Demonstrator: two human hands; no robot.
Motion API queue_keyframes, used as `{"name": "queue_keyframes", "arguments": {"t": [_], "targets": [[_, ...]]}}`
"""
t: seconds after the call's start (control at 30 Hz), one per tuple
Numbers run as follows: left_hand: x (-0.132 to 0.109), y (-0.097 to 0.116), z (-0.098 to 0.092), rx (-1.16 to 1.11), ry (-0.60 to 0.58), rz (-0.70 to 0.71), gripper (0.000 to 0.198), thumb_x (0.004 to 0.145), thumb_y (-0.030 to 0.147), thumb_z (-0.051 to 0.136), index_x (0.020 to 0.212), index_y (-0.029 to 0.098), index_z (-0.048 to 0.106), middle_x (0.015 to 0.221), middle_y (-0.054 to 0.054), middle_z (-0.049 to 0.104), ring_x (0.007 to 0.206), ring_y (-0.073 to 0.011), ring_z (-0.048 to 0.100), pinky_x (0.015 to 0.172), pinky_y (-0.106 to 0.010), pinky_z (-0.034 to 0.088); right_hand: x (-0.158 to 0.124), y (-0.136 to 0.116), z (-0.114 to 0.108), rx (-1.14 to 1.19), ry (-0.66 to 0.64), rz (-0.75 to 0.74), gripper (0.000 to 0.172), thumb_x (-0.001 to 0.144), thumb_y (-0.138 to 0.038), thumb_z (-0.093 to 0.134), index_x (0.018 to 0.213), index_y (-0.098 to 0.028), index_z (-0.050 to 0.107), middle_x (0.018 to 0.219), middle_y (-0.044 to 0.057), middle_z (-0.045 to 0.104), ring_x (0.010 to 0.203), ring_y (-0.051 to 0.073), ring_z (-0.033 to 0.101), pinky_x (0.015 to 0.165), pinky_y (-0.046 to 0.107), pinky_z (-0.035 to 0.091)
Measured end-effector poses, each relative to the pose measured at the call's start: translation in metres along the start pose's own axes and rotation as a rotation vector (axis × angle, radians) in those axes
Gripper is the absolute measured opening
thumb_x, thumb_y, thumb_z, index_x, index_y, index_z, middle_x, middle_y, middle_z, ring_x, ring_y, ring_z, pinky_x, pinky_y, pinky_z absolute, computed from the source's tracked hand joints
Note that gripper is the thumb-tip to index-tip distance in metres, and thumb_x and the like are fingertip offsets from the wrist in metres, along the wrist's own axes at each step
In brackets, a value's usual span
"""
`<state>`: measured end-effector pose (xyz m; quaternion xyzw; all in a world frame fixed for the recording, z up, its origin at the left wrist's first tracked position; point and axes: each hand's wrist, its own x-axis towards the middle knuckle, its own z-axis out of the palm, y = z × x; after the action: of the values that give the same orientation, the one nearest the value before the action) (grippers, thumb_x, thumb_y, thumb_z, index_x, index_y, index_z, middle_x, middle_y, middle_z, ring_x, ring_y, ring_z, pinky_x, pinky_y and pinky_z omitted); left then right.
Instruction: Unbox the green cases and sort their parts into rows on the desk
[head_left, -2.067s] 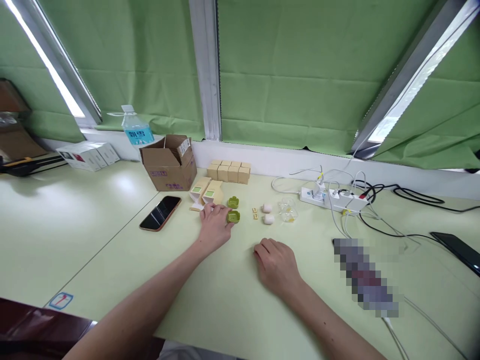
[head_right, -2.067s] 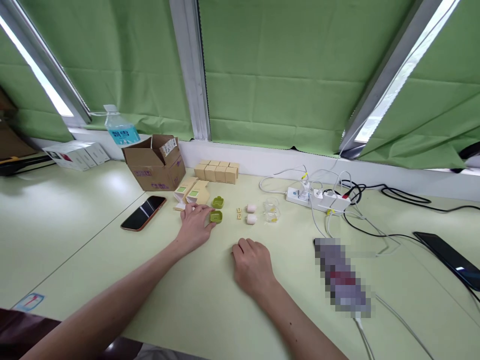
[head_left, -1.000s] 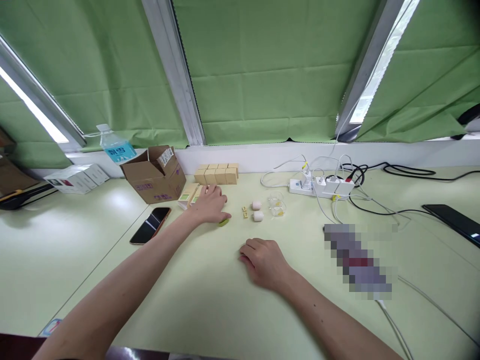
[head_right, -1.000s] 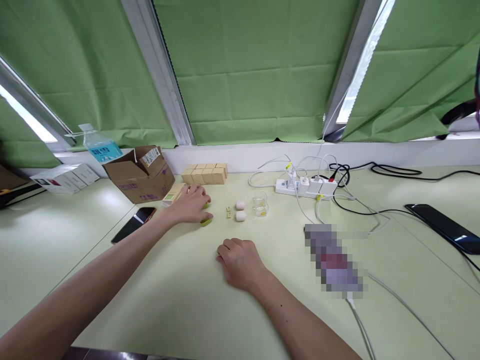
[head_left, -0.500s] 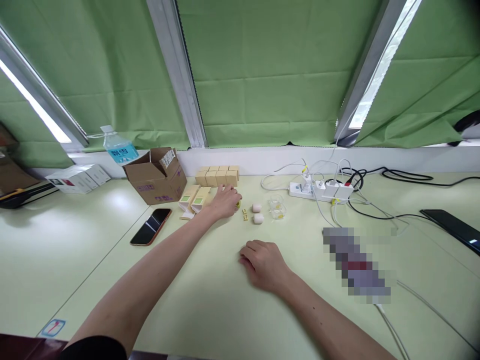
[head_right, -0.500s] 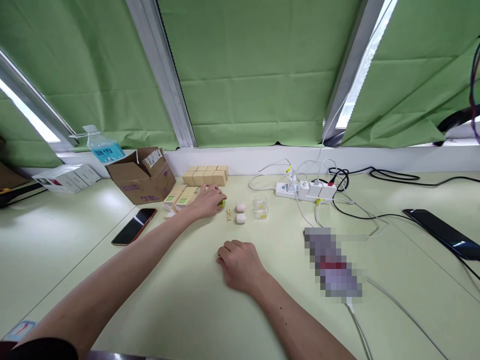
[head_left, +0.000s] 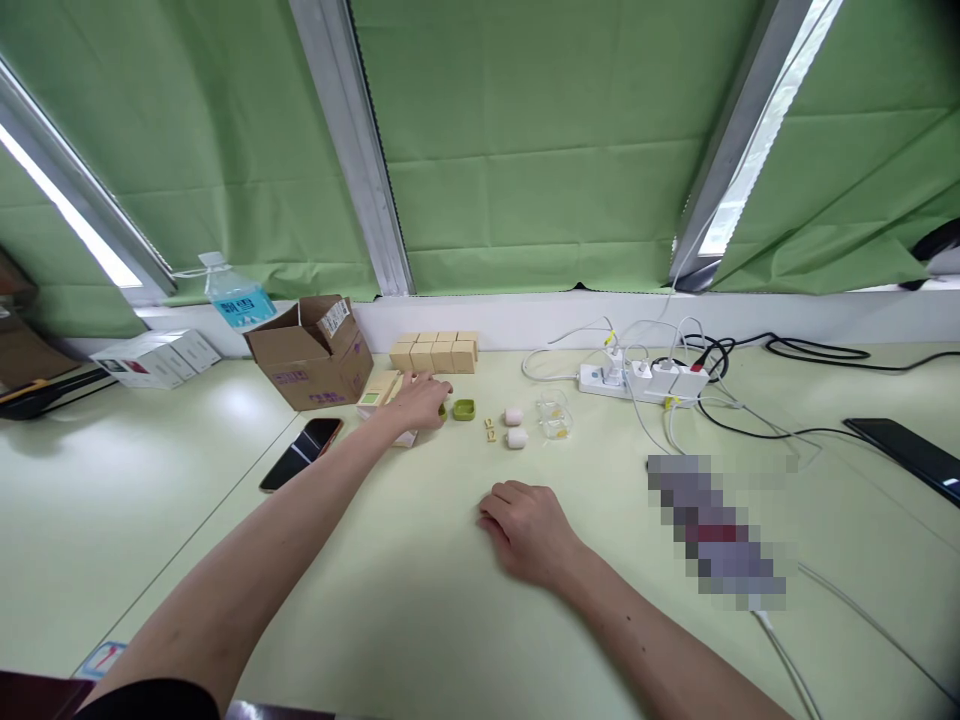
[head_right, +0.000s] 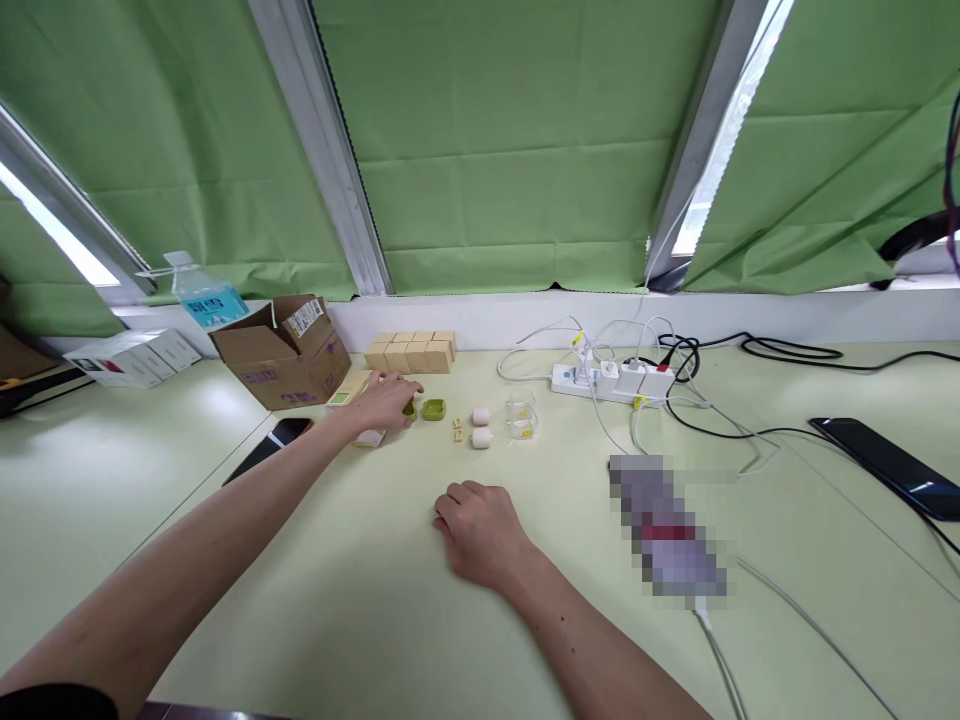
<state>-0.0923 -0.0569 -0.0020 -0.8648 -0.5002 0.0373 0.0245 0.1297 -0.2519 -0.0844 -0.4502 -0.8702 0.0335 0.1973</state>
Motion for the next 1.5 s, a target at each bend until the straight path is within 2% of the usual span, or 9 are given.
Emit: {"name": "queue_keyframes", "arguments": {"t": [0.27,0.5,0.67,0.8,0.93,1.03,1.2,1.33,1.5], "targets": [[0.004,0.004,0.002,-0.040,0.010,0.021,0.071,0.072,0.017,0.063,0.143,0.024,0.059,0.122,-0.012,0.075,0.130,-0.0368,0.053,0.108,-0.050,0.036,0.000,-0.001,0.001,0.003,0.012,0.006,0.011,0.099,-0.021,0.058,0.092,-0.021,0.067,0.090,0.002,0.073,0.080,0.016,0.062,0.061,0.032,0.027],[0.034,-0.003,-0.013,-0.033,0.087,-0.044,0.076,0.070,0.018,0.065,0.145,0.022,0.058,0.142,-0.018,0.063,0.138,-0.0414,0.043,0.111,-0.055,0.034,0.000,0.000,0.005,0.016,0.018,0.004,0.010,0.097,-0.021,0.059,0.091,-0.021,0.067,0.089,0.002,0.072,0.079,0.016,0.062,0.061,0.033,0.027],[0.068,-0.001,-0.014,0.002,0.225,-0.145,0.081,0.077,0.017,0.062,0.156,0.012,0.043,0.156,-0.028,0.047,0.149,-0.0466,0.028,0.117,-0.063,0.022,0.001,0.000,0.005,0.014,0.016,0.003,0.010,0.097,-0.022,0.058,0.091,-0.021,0.067,0.089,0.002,0.072,0.078,0.016,0.061,0.061,0.033,0.028],[0.085,0.003,-0.006,0.007,0.254,-0.151,0.066,0.079,0.015,0.063,0.144,0.010,0.054,0.162,-0.028,0.039,0.157,-0.0457,0.017,0.123,-0.064,0.011,0.001,0.000,0.004,0.015,0.009,0.000,0.011,0.097,-0.022,0.058,0.091,-0.021,0.066,0.088,0.002,0.072,0.078,0.016,0.061,0.061,0.033,0.028],[0.090,0.006,-0.002,-0.019,0.277,-0.099,0.057,0.084,0.013,0.061,0.140,0.011,0.054,0.157,-0.024,0.048,0.159,-0.0350,0.019,0.128,-0.053,0.006,0.001,0.001,0.004,0.018,0.021,-0.001,0.009,0.096,-0.022,0.059,0.090,-0.021,0.066,0.088,0.002,0.071,0.078,0.016,0.060,0.061,0.033,0.028],[0.088,0.012,-0.004,-0.067,0.299,-0.085,0.058,0.084,0.014,0.062,0.140,0.012,0.051,0.144,-0.023,0.060,0.151,-0.0367,0.034,0.128,-0.055,0.007,0.001,0.001,0.005,0.025,0.029,-0.001,0.008,0.096,-0.021,0.059,0.091,-0.021,0.066,0.088,0.002,0.072,0.079,0.016,0.061,0.061,0.032,0.029],[0.065,0.028,-0.020,-0.201,0.411,-0.126,0.056,0.087,0.019,0.061,0.141,0.017,0.045,0.135,-0.021,0.064,0.135,-0.0402,0.050,0.119,-0.057,0.028,0.000,0.004,0.004,0.012,0.113,-0.015,0.010,0.096,-0.020,0.058,0.098,-0.022,0.068,0.087,0.003,0.070,0.078,0.017,0.062,0.061,0.031,0.034],[0.014,0.050,-0.024,-0.359,0.515,-0.174,0.051,0.100,0.035,0.052,0.144,0.022,0.029,0.134,-0.017,0.060,0.118,-0.0299,0.063,0.097,-0.043,0.050,0.001,0.010,-0.010,-0.023,0.419,-0.015,0.020,0.101,-0.022,0.054,0.116,-0.019,0.067,0.100,0.009,0.071,0.091,0.023,0.065,0.071,0.034,0.047],[-0.076,0.093,0.000,-0.941,0.512,-0.186,0.049,0.093,0.042,0.067,0.127,0.029,0.035,0.111,-0.005,0.064,0.089,-0.0192,0.067,0.083,-0.035,0.056,0.002,0.013,-0.027,-0.111,0.631,0.062,0.072,0.100,-0.045,0.065,0.159,-0.014,0.036,0.144,0.023,0.057,0.136,0.038,0.053,0.109,0.053,0.050]]}}
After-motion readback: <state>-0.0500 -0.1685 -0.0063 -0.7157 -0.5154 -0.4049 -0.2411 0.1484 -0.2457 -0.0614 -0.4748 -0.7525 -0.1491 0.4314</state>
